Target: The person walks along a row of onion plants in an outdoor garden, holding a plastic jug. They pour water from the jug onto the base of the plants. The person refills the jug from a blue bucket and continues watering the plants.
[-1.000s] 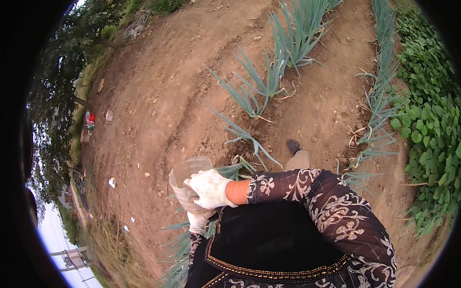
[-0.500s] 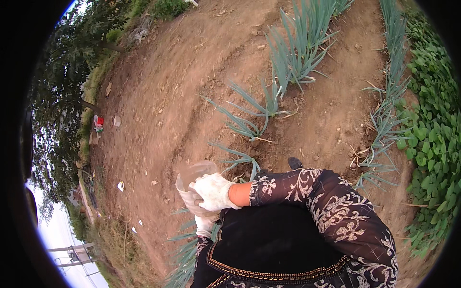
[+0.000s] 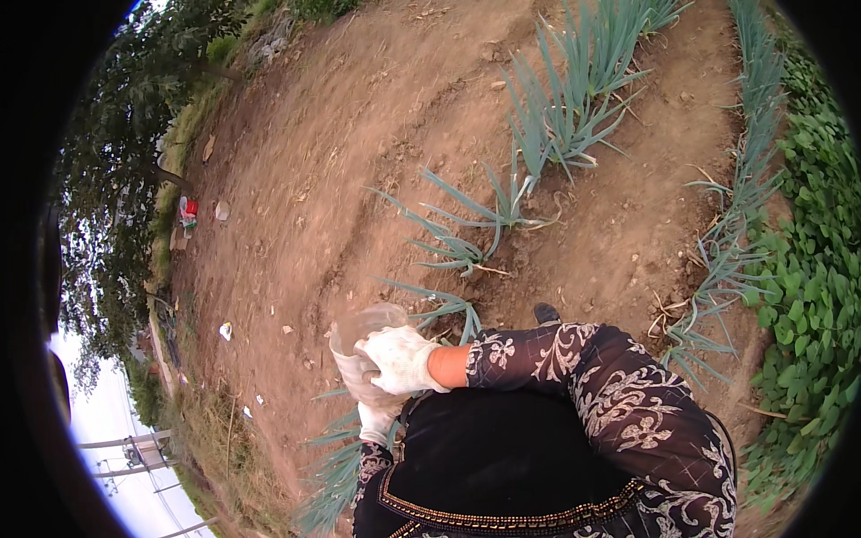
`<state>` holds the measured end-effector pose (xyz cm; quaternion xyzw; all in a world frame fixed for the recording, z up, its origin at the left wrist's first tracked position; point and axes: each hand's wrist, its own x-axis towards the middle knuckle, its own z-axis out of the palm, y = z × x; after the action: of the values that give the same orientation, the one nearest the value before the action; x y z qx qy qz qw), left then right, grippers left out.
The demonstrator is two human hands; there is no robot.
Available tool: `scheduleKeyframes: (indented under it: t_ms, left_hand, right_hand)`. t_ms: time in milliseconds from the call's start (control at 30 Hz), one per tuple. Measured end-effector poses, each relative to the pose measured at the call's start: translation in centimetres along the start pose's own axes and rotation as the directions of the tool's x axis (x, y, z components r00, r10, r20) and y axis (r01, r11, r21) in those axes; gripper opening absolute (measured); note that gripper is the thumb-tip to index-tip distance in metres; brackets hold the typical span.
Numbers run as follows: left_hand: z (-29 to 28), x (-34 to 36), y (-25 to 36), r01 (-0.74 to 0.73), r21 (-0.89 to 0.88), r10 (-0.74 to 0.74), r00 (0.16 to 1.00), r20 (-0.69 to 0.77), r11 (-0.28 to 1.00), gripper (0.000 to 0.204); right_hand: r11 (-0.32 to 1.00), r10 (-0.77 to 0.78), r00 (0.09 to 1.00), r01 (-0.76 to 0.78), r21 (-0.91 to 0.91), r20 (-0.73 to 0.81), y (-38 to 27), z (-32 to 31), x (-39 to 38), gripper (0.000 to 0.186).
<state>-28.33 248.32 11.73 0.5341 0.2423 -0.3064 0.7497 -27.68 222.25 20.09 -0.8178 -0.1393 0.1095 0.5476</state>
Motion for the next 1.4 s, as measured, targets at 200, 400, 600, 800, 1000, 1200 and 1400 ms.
scheduleKeyframes:
  t_ms: [200,400,600,800,1000,1200,1400]
  left_hand:
    - [0.3,-0.5,-0.9,-0.004,0.006,0.004,1.0,-0.026,1.0,0.048]
    - [0.4,-0.6,-1.5,-0.013,0.018,0.014,0.999,-0.038,1.0,0.049]
    - [0.6,-0.5,-1.6,-0.016,0.048,0.018,0.999,-0.034,0.999,0.05]
    - [1.3,-0.3,-1.3,-0.011,0.099,0.014,1.0,-0.021,0.995,0.051]
    - [2.5,0.3,-1.3,-0.02,0.17,0.018,1.0,0.013,0.985,0.052]
    - [4.6,1.4,-0.6,-0.073,0.36,0.044,0.995,0.088,0.93,0.053]
    - [6.5,2.5,0.0,-0.181,0.696,0.071,0.98,0.183,0.695,0.054]
  right_hand:
    - [1.0,-0.026,1.0,0.026,-0.01,-0.011,0.7,-0.2,-0.2,0.044]
    - [0.998,-0.056,0.997,0.054,-0.031,-0.057,1.3,-0.6,-0.1,0.04]
    - [0.998,-0.052,0.996,0.05,-0.03,-0.066,1.9,-1.5,-0.4,0.041]
    - [0.997,-0.071,0.991,0.068,-0.027,-0.114,2.3,-1.4,-0.8,0.04]
    - [0.998,-0.047,0.996,0.043,-0.045,-0.075,1.9,-2.6,-1.3,0.039]
    - [0.997,-0.033,0.991,0.024,-0.072,-0.128,2.3,-3.6,-1.5,0.04]
    - [0.998,0.001,0.978,-0.014,-0.062,-0.21,3.3,-5.2,-1.7,0.041]
